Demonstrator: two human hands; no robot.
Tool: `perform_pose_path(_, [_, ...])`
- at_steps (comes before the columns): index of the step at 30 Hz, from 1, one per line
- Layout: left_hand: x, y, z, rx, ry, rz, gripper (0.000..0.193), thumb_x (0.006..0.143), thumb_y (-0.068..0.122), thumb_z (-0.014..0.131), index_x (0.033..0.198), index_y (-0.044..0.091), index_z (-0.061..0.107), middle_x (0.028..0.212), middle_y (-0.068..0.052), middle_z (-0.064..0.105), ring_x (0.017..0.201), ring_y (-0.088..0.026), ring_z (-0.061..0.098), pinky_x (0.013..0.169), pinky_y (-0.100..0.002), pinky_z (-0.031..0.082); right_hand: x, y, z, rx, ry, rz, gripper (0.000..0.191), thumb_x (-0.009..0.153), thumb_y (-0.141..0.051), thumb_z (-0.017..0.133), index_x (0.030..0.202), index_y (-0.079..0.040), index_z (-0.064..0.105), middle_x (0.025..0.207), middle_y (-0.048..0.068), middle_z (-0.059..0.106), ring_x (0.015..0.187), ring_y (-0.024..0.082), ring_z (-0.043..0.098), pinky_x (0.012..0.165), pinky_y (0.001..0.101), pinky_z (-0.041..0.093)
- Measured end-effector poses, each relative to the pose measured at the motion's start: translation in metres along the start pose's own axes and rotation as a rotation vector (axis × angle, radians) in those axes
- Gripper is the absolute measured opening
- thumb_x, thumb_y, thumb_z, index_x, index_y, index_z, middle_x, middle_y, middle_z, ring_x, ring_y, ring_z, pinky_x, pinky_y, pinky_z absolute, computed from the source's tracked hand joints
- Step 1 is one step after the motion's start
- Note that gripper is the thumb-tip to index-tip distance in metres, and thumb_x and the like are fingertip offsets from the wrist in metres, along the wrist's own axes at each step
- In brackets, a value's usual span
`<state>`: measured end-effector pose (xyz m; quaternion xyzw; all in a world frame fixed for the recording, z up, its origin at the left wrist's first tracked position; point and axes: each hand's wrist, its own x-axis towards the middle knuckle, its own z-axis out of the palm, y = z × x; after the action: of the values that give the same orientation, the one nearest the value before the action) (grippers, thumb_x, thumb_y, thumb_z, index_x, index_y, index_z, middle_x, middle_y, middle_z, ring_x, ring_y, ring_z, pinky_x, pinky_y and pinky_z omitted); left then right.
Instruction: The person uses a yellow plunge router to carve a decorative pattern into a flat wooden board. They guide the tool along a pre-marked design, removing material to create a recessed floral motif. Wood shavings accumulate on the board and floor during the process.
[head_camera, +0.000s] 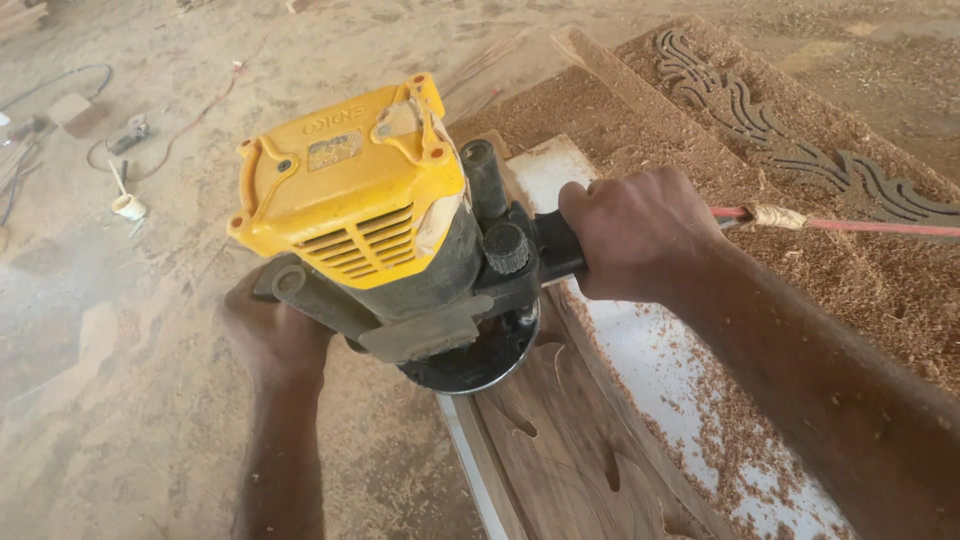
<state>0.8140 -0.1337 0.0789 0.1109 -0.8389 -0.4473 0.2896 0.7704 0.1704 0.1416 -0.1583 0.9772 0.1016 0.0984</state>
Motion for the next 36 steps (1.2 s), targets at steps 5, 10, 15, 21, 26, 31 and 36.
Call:
perform_pose_path(5, [0.003,0.000,0.002,0.017,0.009,-0.074,0.030,0.085,0.033,0.070,0.084,0.004,0.075,0.065,-0.003,0.070,0.056,-0.010,0.063,0.048,-0.030,0.047,0.001,0.001,-0.001,-0.005,0.012,0.008,0.039,0.081,-0.028,0.077,0.111,-0.010,0.060,0.083,0.006,0.070,0.070,0.021,0.068,0.066,0.0389,0.057])
perform_pose_path(10, [0.007,-0.002,0.006,0.041,0.026,-0.063,0.033,0.088,0.033,0.069,0.077,0.002,0.074,0.059,-0.006,0.067,0.048,-0.013,0.061,0.042,-0.033,0.045,0.003,0.003,-0.002,0.022,0.056,0.003,0.041,0.076,-0.028,0.081,0.108,-0.012,0.061,0.085,0.005,0.070,0.074,0.021,0.068,0.071,0.0406,0.057])
perform_pose_path(15, [0.009,0.000,0.006,0.056,0.012,-0.079,0.028,0.088,0.029,0.067,0.077,0.004,0.073,0.057,-0.006,0.066,0.045,-0.013,0.061,0.040,-0.032,0.047,0.006,0.004,-0.002,0.032,0.008,0.035,0.041,0.077,-0.026,0.080,0.111,-0.014,0.060,0.085,0.004,0.070,0.075,0.020,0.070,0.071,0.0385,0.057])
perform_pose_path(21, [0.008,0.005,0.004,-0.007,-0.003,-0.071,0.027,0.087,0.023,0.065,0.075,0.000,0.070,0.057,-0.006,0.064,0.047,-0.013,0.059,0.040,-0.032,0.044,0.006,0.003,-0.004,0.024,0.004,0.048,0.041,0.077,-0.027,0.082,0.110,-0.015,0.061,0.086,0.003,0.070,0.077,0.020,0.068,0.071,0.0397,0.056])
perform_pose_path(26, [0.008,0.008,0.005,-0.020,0.001,-0.120,0.024,0.085,0.021,0.066,0.075,0.000,0.071,0.057,-0.006,0.064,0.048,-0.013,0.060,0.041,-0.033,0.045,0.008,0.002,-0.006,0.018,0.011,0.047,0.041,0.077,-0.028,0.082,0.110,-0.015,0.061,0.086,0.002,0.070,0.079,0.021,0.069,0.071,0.0398,0.056])
perform_pose_path(31, [0.013,0.009,0.008,-0.012,-0.011,-0.193,0.018,0.082,0.020,0.068,0.080,0.002,0.071,0.063,-0.007,0.067,0.049,-0.015,0.061,0.043,-0.034,0.047,0.010,0.003,-0.006,0.034,0.032,0.040,0.041,0.074,-0.028,0.082,0.107,-0.016,0.061,0.086,0.003,0.070,0.082,0.023,0.070,0.075,0.0419,0.056])
perform_pose_path(36, [0.015,0.007,0.008,-0.004,-0.018,-0.179,0.021,0.083,0.022,0.068,0.078,0.002,0.071,0.062,-0.007,0.067,0.051,-0.015,0.061,0.046,-0.034,0.048,0.010,0.005,-0.003,0.043,0.083,0.020,0.037,0.075,-0.029,0.080,0.104,-0.015,0.062,0.086,0.004,0.070,0.081,0.025,0.070,0.075,0.0430,0.057])
